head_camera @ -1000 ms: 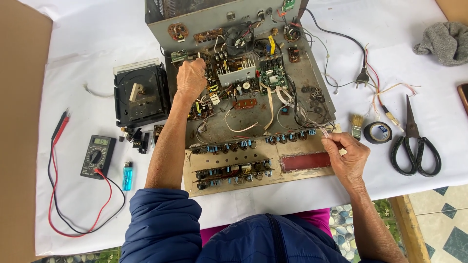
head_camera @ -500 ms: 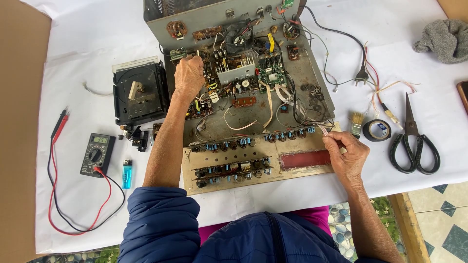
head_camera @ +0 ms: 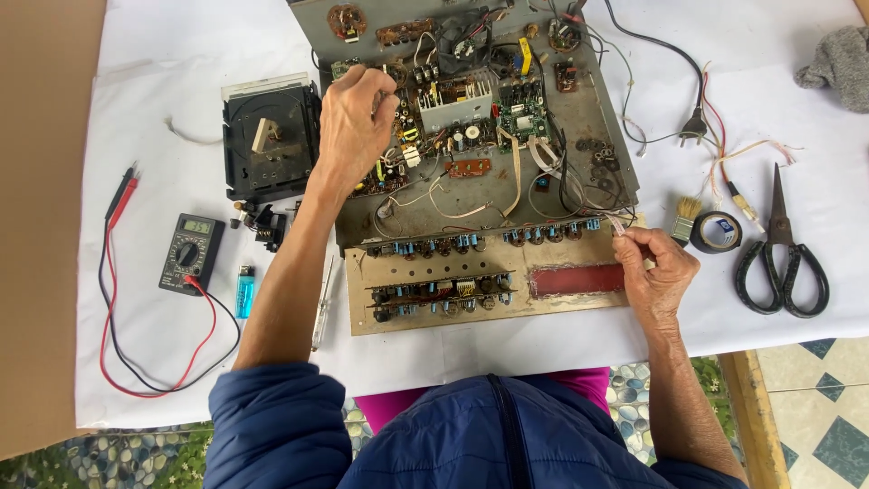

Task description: Adjusting and repairing the internal wiring and circuit boards of an electronic device on a workbench.

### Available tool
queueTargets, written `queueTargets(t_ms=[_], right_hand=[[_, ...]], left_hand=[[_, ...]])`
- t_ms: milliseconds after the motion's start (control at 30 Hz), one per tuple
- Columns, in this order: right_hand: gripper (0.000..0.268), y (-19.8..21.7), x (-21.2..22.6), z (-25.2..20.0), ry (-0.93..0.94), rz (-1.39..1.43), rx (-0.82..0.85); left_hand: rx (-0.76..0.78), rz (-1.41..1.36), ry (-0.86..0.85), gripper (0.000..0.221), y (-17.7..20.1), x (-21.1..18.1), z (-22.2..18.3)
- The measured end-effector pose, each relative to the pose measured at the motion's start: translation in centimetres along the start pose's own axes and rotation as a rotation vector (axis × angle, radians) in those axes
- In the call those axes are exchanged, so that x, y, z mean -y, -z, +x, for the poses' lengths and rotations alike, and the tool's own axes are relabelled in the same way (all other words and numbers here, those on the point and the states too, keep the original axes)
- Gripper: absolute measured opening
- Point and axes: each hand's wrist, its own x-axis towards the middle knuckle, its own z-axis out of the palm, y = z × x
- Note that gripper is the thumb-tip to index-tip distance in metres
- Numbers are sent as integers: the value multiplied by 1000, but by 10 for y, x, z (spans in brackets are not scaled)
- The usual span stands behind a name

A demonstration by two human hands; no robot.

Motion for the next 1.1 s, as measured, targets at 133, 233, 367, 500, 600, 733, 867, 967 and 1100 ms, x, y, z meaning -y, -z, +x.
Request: queueTargets(t_ms=[133, 233, 367, 500, 600, 733, 867, 967, 1100], right_hand=[[5, 1, 8, 1, 15, 13, 10], [7, 1, 17, 1, 14, 17, 46], [3, 0, 14, -3, 32, 34, 51], [3, -1, 8, -4, 13, 54, 34], [5, -1, 0, -3, -5, 52, 25], [7, -1, 1, -3, 16, 25, 30], [3, -3, 0, -4, -16, 31, 39], [4, -4, 2, -3, -11, 43, 39], [4, -2, 4, -2, -23, 32, 36]], left_hand=[[-55, -60, -92, 12, 47, -69, -14], [-117, -85, -39, 11, 81, -110, -39], [-293, -12, 1, 16, 115, -139, -74], [-358, 76, 72, 10, 137, -157, -107], [-415, 89, 181, 18, 131, -153, -140], [-353, 66, 228, 12, 128, -161, -152], [-361, 61, 217, 11, 123, -157, -160], [-369, 63, 235, 12, 98, -138, -178], [-249, -8, 202, 12, 49, -133, -195]])
